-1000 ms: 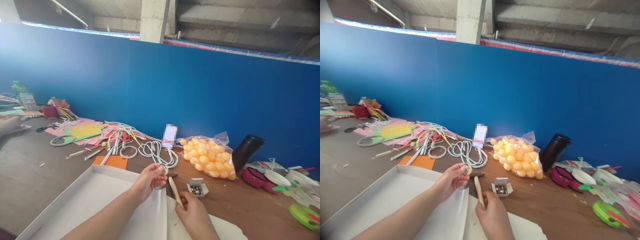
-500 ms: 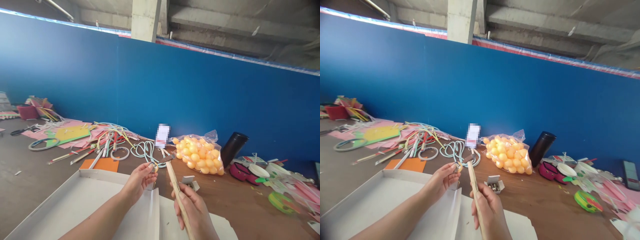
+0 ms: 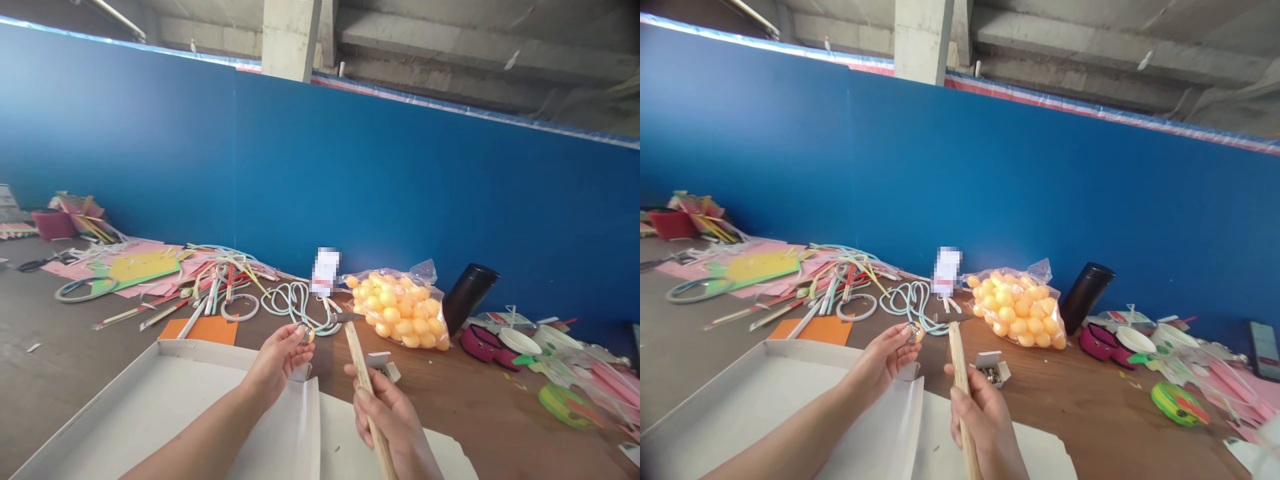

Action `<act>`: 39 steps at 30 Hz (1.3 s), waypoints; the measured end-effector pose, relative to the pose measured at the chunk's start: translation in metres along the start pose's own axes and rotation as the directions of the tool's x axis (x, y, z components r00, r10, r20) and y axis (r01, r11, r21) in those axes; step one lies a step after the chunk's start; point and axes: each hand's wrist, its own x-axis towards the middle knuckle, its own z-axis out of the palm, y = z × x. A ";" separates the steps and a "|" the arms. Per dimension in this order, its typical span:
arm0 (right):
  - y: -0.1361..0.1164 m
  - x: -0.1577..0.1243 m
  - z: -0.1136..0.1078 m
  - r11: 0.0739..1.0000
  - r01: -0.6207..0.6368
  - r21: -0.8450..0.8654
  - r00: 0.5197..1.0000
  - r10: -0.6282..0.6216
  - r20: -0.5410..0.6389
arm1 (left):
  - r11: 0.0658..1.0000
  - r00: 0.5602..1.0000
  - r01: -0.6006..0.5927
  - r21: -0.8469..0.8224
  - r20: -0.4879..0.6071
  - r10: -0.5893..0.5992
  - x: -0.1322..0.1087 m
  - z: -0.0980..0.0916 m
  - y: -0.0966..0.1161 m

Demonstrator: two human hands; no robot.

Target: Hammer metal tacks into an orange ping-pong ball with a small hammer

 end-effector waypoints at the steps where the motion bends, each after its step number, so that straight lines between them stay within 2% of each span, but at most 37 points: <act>1: 0.000 0.000 0.000 1.000 -0.009 0.002 1.000 0.008 0.020 | 1.000 1.000 0.002 0.001 0.001 -0.002 0.000 0.000 0.000; 4: 0.000 -0.003 0.002 0.998 -0.003 -0.061 1.000 0.004 0.015 | 1.000 1.000 0.003 -0.003 0.005 -0.003 0.000 0.001 -0.001; 10: 0.009 -0.006 0.007 0.970 0.106 -0.219 0.994 -0.100 0.039 | 1.000 1.000 0.008 0.008 0.019 -0.008 0.000 0.000 -0.002; 16: 0.018 -0.003 0.006 0.973 0.032 -0.229 0.997 -0.015 0.078 | 1.000 0.999 0.000 0.015 0.050 -0.001 -0.002 0.000 -0.002; 20: 0.019 -0.002 0.006 0.983 0.042 -0.177 0.998 -0.031 0.061 | 1.000 0.999 -0.001 0.012 0.051 0.001 -0.002 0.001 -0.002; 28: 0.019 0.000 0.005 0.983 0.048 -0.178 0.998 -0.038 0.059 | 1.000 1.000 0.000 0.014 0.026 0.000 0.000 0.002 -0.004; 39: 0.016 0.000 0.006 0.987 0.008 -0.160 0.997 0.005 0.082 | 0.999 1.000 0.006 0.040 0.010 -0.006 0.001 0.002 -0.004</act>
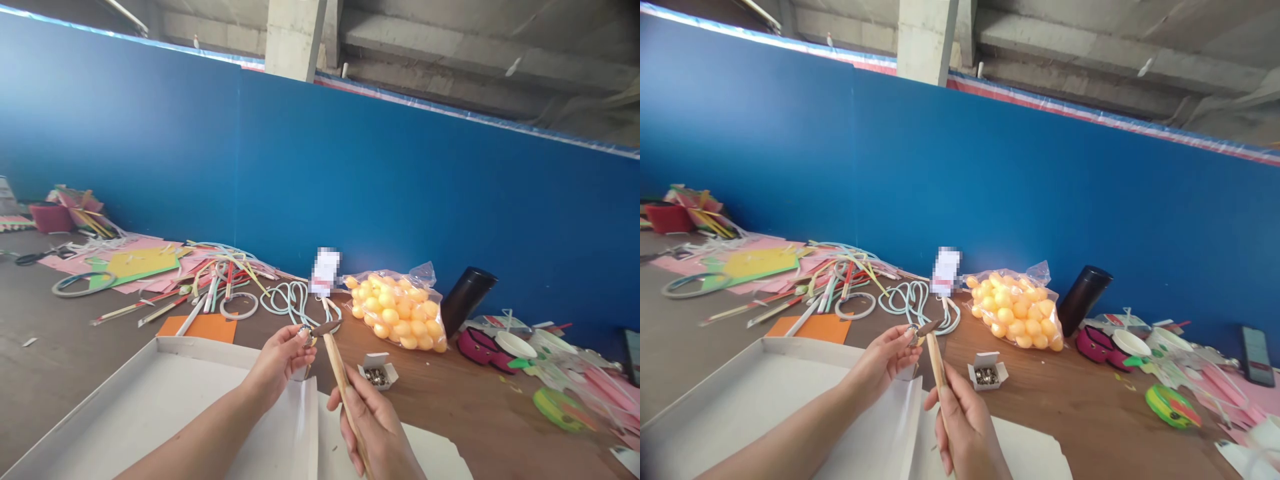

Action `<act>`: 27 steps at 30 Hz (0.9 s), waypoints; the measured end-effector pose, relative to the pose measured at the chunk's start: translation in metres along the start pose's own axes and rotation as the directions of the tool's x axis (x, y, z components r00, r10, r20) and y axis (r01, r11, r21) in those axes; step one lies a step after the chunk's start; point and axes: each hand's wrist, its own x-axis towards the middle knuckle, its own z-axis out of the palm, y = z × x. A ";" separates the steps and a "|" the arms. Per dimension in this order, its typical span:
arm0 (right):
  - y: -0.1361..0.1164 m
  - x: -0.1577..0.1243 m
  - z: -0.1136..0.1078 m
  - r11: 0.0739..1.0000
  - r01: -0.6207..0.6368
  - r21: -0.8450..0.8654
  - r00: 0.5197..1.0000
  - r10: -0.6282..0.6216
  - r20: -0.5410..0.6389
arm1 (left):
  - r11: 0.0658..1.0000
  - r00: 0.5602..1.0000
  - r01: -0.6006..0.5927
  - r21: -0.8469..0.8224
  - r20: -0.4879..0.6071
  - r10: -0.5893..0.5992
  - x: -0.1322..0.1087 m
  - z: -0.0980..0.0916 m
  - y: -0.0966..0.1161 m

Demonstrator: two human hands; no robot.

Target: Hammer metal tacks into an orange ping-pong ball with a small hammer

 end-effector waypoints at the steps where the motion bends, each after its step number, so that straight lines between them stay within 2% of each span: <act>1: 0.000 0.000 0.000 1.000 -0.002 -0.010 1.000 0.002 0.006 | 1.000 1.000 -0.001 0.001 -0.003 0.001 0.000 0.000 0.000; 13: 0.000 0.001 -0.001 0.999 0.038 -0.009 0.999 -0.038 0.013 | 0.999 1.000 -0.003 0.035 0.005 0.003 0.001 -0.002 -0.002; 18: 0.000 0.001 0.000 1.000 -0.002 -0.017 1.000 0.002 0.009 | 0.999 1.000 0.002 0.033 0.011 -0.002 0.001 -0.003 -0.003; 27: -0.013 -0.005 -0.003 0.995 0.040 0.093 0.998 -0.036 -0.051 | 1.000 1.000 -0.007 0.021 0.025 0.006 0.001 -0.003 0.000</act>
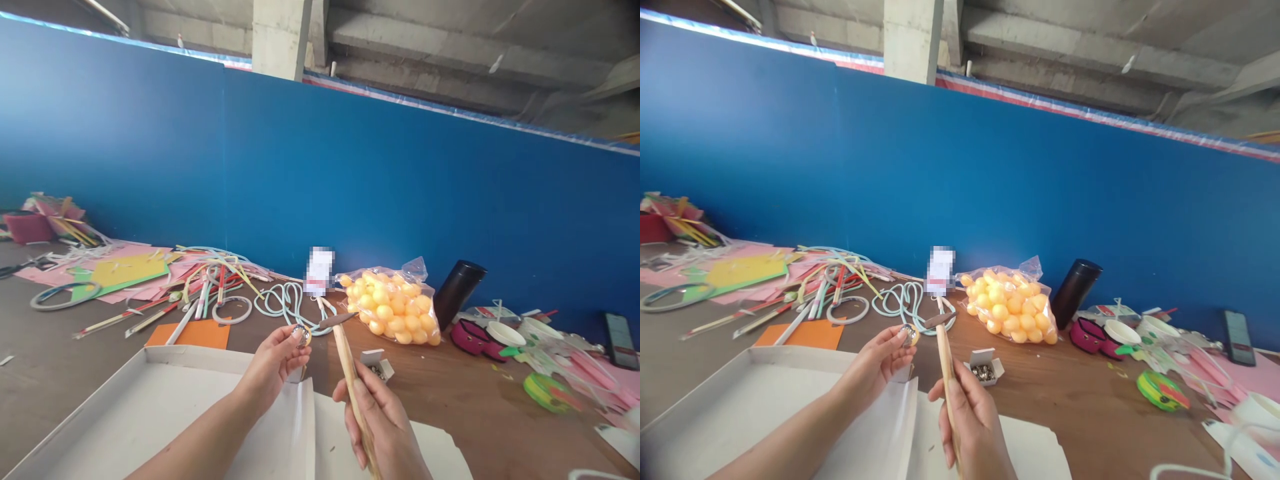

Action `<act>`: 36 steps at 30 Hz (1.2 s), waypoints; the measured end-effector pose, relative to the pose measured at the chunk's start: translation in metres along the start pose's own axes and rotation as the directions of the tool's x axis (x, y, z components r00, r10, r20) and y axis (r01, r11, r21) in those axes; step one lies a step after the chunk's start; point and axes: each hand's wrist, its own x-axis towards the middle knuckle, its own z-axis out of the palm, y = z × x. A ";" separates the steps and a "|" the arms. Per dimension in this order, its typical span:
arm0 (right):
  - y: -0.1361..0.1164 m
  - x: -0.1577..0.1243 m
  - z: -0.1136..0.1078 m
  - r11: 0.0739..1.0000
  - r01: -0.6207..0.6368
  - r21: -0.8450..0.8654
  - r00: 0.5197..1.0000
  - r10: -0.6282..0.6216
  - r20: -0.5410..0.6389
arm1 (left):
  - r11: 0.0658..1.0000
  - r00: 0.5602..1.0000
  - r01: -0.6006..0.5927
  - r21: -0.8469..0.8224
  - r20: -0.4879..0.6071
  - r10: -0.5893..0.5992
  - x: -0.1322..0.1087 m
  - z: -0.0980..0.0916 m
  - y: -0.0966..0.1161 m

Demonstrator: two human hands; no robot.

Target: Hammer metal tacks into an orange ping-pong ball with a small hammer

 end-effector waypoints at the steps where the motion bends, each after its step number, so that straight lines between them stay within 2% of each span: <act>1: 0.000 0.000 0.000 1.000 -0.005 -0.001 1.000 0.005 -0.001 | 1.000 1.000 0.001 0.001 0.003 -0.001 0.000 0.000 0.000; 18: 0.004 -0.001 0.004 1.000 0.001 -0.023 0.999 0.000 0.038 | 1.000 1.000 0.015 -0.001 0.020 -0.015 -0.002 0.003 0.001; 23: 0.007 0.000 0.003 0.995 -0.019 -0.094 0.997 0.025 0.067 | 1.000 1.000 0.023 -0.010 0.000 -0.023 -0.002 0.002 -0.001; 36: 0.011 0.002 0.003 0.995 -0.042 -0.088 0.997 0.048 0.062 | 1.000 1.000 0.016 -0.007 -0.017 -0.016 -0.002 0.002 0.000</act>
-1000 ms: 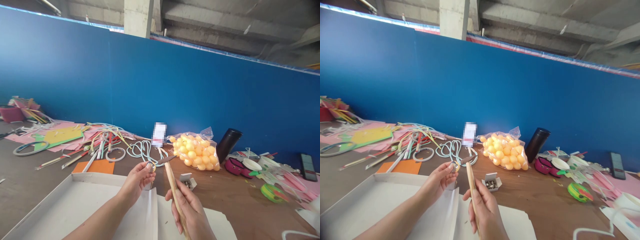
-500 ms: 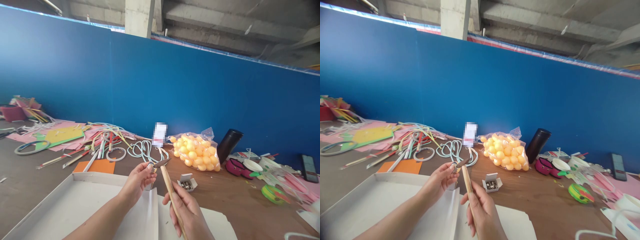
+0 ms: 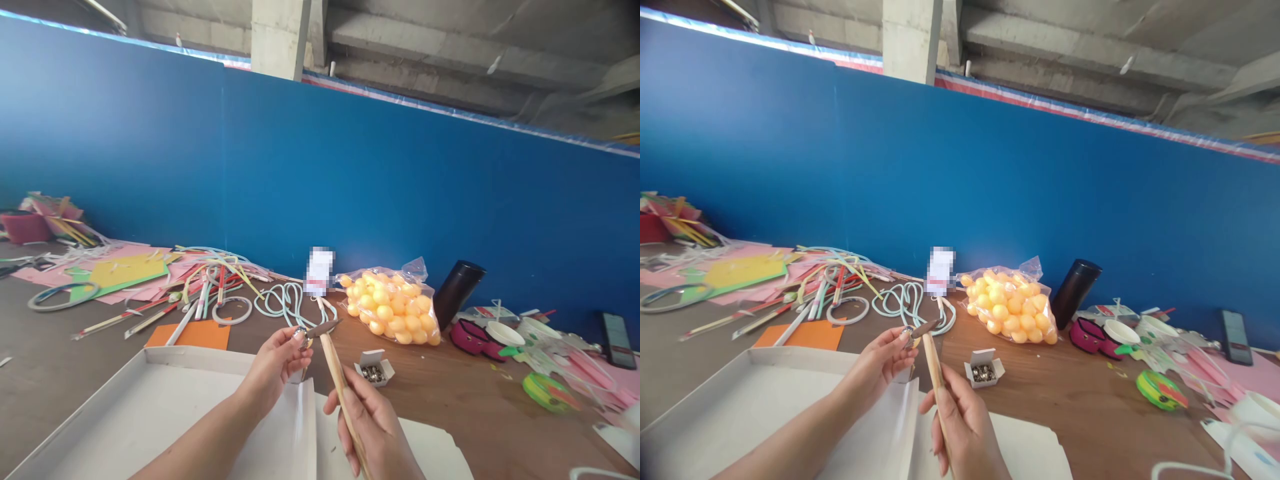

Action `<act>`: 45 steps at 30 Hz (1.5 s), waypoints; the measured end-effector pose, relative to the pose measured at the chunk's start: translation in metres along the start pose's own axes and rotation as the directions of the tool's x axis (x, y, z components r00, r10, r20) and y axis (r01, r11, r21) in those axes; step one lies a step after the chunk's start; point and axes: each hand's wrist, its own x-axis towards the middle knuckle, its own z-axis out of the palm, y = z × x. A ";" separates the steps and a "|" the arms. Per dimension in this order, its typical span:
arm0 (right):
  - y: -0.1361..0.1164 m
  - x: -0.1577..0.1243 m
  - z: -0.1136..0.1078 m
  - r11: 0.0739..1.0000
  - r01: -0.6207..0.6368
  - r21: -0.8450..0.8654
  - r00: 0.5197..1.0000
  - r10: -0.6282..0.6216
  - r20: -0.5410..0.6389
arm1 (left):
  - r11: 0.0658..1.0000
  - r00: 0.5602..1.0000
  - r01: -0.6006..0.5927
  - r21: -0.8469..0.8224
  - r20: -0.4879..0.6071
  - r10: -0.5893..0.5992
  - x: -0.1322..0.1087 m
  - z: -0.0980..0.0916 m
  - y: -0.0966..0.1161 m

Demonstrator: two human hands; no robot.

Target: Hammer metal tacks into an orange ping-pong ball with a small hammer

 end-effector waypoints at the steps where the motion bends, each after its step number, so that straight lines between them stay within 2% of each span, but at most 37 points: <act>1: 0.000 0.000 0.000 1.000 -0.005 -0.017 1.000 0.005 0.006 | 1.000 1.000 0.003 0.000 -0.004 -0.003 0.000 0.000 0.000; 45: -0.002 0.001 0.002 1.000 -0.016 -0.021 1.000 0.016 -0.016 | 1.000 0.997 -0.010 -0.020 -0.071 0.008 0.003 0.000 0.001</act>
